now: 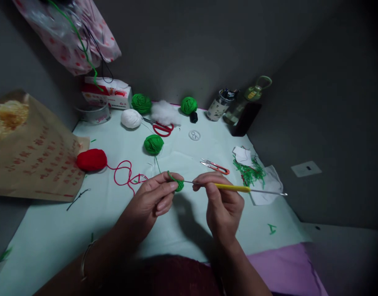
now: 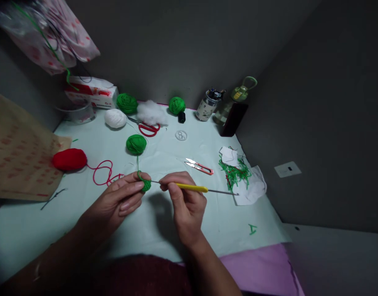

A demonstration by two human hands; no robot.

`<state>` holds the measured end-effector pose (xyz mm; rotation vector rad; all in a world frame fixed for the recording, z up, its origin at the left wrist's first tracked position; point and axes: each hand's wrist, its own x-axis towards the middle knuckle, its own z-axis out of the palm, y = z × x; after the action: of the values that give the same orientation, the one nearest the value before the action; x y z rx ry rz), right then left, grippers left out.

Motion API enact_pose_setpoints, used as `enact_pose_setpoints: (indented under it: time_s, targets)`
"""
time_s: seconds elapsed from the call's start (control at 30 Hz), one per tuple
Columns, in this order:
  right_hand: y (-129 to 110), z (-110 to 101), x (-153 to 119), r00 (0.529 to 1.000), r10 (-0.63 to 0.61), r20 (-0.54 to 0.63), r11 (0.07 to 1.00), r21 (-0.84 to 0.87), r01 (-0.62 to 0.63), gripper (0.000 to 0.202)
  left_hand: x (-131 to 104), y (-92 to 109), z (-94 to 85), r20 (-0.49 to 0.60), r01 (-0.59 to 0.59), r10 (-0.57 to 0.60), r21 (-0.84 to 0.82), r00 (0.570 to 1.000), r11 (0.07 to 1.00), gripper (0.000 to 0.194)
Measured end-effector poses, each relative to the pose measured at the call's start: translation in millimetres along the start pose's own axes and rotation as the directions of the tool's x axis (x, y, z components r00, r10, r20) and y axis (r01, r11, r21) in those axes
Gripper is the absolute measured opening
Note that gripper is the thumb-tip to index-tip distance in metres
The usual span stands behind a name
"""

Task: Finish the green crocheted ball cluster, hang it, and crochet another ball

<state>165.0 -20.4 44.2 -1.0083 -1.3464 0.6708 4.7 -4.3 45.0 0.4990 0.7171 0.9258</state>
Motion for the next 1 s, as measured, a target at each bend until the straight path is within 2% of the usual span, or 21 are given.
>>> enact_pose_setpoints:
  time_s: [0.23,0.33,0.47,0.57,0.67,0.77,0.83,0.93,1.0]
  targets:
    - [-3,1,-6,0.991,-0.131,0.017,0.986,-0.104,0.132,0.024,1,-4,-3.2,0.039,0.005,-0.003,-0.054,0.999,0.999,0.014]
    - [-2,2,-7,0.988,-0.150,0.038,0.982,-0.114,0.153,0.026,-1,-3,-0.7,0.054,0.013,-0.010,-0.055,0.998,0.998,0.013]
    - [-2,6,-7,0.988,-0.144,0.061,0.984,-0.099,0.150,0.027,-2,-2,5.1,0.085,0.022,-0.021,-0.016,0.996,1.000,0.025]
    - [-1,9,-7,0.993,-0.095,0.063,0.995,-0.032,0.097,0.025,-3,0,6.2,0.065,0.016,-0.018,0.026,0.998,1.000,0.052]
    - [4,11,-5,0.998,0.063,0.017,0.986,0.150,-0.065,0.021,-2,2,4.9,0.030,-0.004,0.003,0.052,1.000,0.999,0.070]
    - [8,10,-2,0.975,0.215,0.058,0.912,0.345,-0.222,0.019,-2,4,4.0,0.012,-0.041,0.040,0.075,0.999,0.996,0.069]
    - [9,7,0,0.964,0.250,0.094,0.877,0.399,-0.266,0.019,-3,5,3.9,0.000,-0.059,0.059,0.098,0.998,0.993,0.066]
    - [6,4,2,0.967,0.227,0.117,0.893,0.371,-0.254,0.021,-4,5,4.4,-0.033,-0.073,0.079,0.146,0.996,0.987,0.063]
    - [3,2,2,0.977,0.181,0.115,0.936,0.285,-0.207,0.022,-5,3,5.0,-0.059,-0.106,0.119,0.179,0.991,0.978,0.061]
